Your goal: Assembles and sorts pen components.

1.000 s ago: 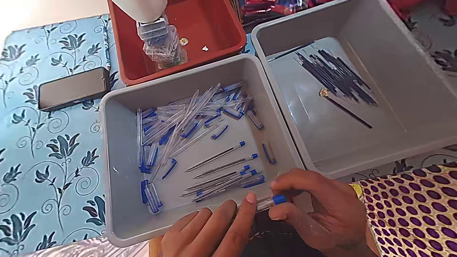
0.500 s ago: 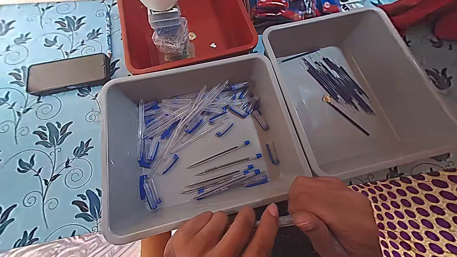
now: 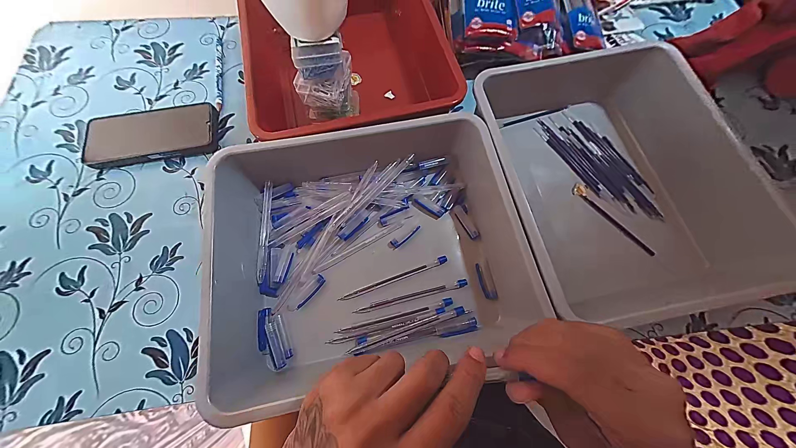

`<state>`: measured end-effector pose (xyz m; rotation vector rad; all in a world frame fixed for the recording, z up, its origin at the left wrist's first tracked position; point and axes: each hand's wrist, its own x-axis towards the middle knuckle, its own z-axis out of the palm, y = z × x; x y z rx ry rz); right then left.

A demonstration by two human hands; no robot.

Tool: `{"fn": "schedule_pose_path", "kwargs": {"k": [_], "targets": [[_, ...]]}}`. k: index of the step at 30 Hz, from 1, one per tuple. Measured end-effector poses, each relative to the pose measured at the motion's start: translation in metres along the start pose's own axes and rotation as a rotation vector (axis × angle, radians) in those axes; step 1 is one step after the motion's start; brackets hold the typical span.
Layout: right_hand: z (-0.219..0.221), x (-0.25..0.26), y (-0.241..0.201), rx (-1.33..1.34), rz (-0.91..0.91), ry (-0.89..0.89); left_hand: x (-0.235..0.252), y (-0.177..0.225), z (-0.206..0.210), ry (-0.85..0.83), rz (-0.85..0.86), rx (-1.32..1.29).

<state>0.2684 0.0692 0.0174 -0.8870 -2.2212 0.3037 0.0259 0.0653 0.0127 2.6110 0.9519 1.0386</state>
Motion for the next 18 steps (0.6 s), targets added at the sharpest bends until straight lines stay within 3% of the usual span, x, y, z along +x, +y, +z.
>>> {"fn": "schedule_pose_path", "kwargs": {"k": [4,8,18], "targets": [[0.001,0.003,-0.003,-0.069,0.061,-0.015,0.003,0.001,0.002,-0.003,0.023,0.105],[0.0,0.007,-0.001,0.064,0.1,-0.047,0.002,-0.002,0.001,-0.01,0.028,0.086],[-0.002,0.007,0.012,-0.17,-0.205,0.086,0.008,-0.007,-0.005,0.004,0.032,-0.136]]}}
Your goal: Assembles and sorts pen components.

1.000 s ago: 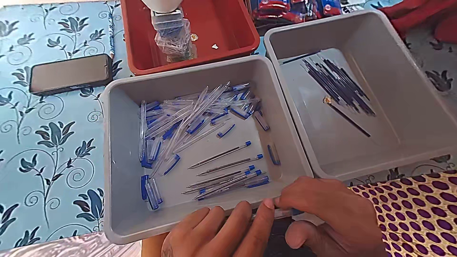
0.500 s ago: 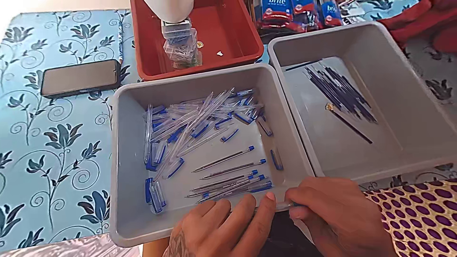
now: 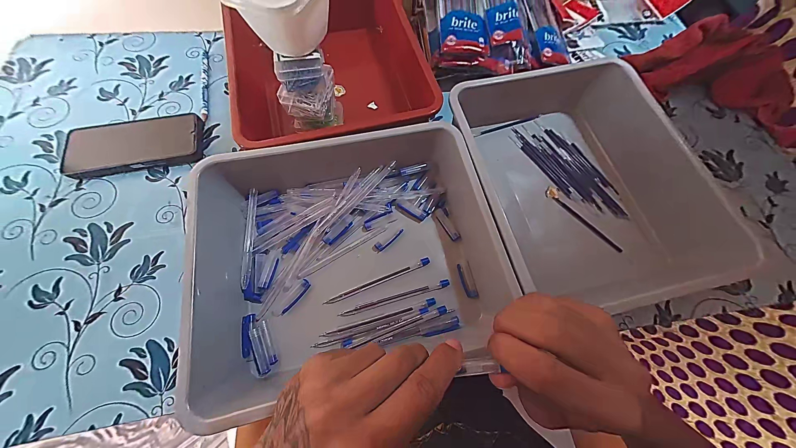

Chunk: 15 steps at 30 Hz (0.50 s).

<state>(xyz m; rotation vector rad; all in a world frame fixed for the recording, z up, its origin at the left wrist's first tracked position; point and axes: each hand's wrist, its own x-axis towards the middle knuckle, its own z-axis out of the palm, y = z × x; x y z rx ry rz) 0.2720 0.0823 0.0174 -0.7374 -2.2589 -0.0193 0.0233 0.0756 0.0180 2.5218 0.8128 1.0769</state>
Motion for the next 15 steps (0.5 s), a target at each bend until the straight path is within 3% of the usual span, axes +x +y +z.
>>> {"fn": "schedule_pose_path", "kwargs": {"k": [3,5,9,12,13,15], "targets": [[0.001,0.004,0.003,0.266,0.132,-0.048,0.004,0.01,0.001,0.007,0.012,0.256],[0.001,0.006,0.002,0.377,0.23,-0.129,0.004,0.011,0.002,-0.02,-0.024,0.273],[0.006,0.001,0.006,0.026,0.066,-0.086,0.002,-0.006,0.007,-0.054,-0.113,-0.154],[0.007,-0.007,0.007,-0.004,-0.035,-0.015,0.008,-0.01,0.002,-0.175,-0.173,-0.499],[0.006,-0.008,0.005,-0.004,-0.031,-0.01,0.009,-0.008,0.002,-0.179,-0.155,-0.486],[0.007,-0.011,0.002,0.006,0.078,-0.011,0.012,-0.002,0.007,-0.11,-0.047,-0.131]]}}
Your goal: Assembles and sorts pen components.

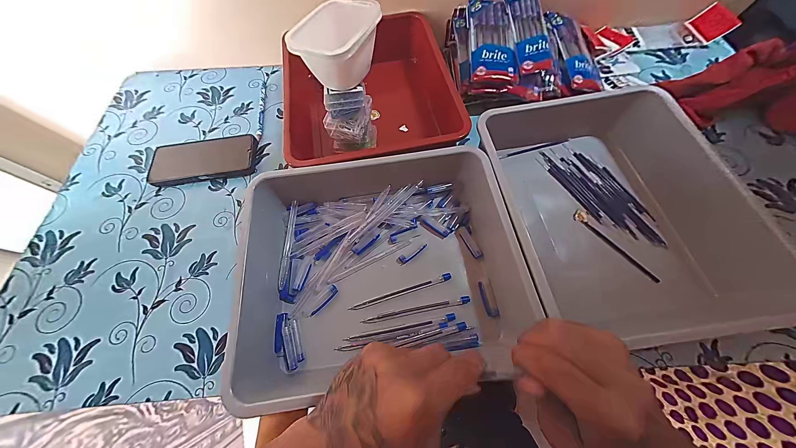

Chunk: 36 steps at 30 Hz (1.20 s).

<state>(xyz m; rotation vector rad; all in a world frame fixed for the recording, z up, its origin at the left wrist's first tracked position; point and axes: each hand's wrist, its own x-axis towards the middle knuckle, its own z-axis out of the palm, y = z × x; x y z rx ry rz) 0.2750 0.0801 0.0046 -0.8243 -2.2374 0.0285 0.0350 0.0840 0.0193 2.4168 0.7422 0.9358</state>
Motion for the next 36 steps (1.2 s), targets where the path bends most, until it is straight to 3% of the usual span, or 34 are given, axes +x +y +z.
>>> {"fn": "schedule_pose_path", "kwargs": {"k": [2,5,8,12,14,19,23,27,31,36], "targets": [[0.001,-0.002,-0.003,0.089,0.18,-0.037,0.005,0.003,0.004,0.018,0.09,0.365],[-0.007,-0.001,-0.002,0.213,0.334,-0.092,0.013,-0.003,0.007,0.009,0.17,0.483],[-0.012,-0.001,-0.002,0.127,0.291,-0.057,0.018,-0.004,0.004,-0.014,0.179,0.346],[-0.019,-0.002,-0.001,0.007,0.128,0.001,0.022,-0.003,-0.005,-0.072,0.058,-0.051],[-0.021,-0.005,0.001,-0.006,0.07,0.01,0.022,0.0,-0.006,-0.09,0.027,-0.131],[-0.017,-0.016,-0.005,0.074,0.133,0.012,0.012,0.011,0.004,-0.034,0.161,0.26],[-0.007,-0.011,-0.008,-0.06,0.275,-0.043,0.009,0.002,0.008,-0.01,0.035,0.418],[-0.007,-0.006,0.003,-0.067,0.346,-0.03,0.002,-0.034,0.009,-0.119,-0.146,0.486],[-0.003,-0.015,0.011,-0.048,0.367,0.063,0.004,-0.043,0.009,-0.145,-0.203,0.459],[-0.001,-0.02,0.006,-0.048,0.396,0.056,0.015,-0.059,0.007,-0.208,-0.229,0.489]]}}
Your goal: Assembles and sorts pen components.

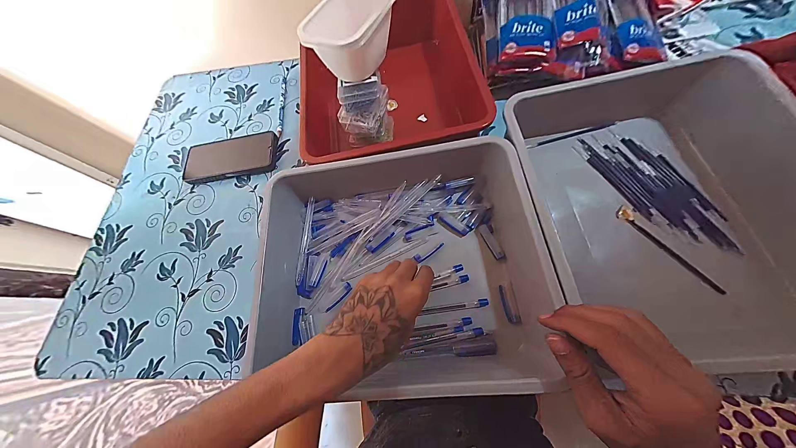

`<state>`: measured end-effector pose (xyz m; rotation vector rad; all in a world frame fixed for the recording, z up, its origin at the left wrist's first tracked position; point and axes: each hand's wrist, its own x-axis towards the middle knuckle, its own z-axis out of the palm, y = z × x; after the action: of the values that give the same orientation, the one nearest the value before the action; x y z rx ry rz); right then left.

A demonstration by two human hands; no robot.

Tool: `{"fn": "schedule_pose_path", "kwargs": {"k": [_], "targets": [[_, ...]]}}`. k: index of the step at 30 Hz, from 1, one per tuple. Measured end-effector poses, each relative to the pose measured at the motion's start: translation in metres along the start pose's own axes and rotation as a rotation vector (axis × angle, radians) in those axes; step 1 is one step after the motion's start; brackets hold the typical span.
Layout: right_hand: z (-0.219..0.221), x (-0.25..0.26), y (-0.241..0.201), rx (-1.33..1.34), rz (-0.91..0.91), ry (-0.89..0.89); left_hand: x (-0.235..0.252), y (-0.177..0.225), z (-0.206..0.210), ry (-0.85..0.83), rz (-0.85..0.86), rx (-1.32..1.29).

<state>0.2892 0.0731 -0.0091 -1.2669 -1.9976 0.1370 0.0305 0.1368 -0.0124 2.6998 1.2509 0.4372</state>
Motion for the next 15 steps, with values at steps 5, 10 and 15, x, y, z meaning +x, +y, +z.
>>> {"fn": "schedule_pose_path", "kwargs": {"k": [5,10,15], "targets": [[-0.002,0.002,0.0,0.006,0.015,-0.027,-0.003,0.003,0.0,-0.158,0.078,-0.082],[-0.001,0.004,0.0,-0.015,0.019,-0.056,-0.004,0.0,-0.003,-0.093,0.064,-0.1],[0.001,0.003,-0.001,-0.045,0.017,-0.034,0.02,-0.038,-0.015,-0.168,-0.089,0.033]]}}
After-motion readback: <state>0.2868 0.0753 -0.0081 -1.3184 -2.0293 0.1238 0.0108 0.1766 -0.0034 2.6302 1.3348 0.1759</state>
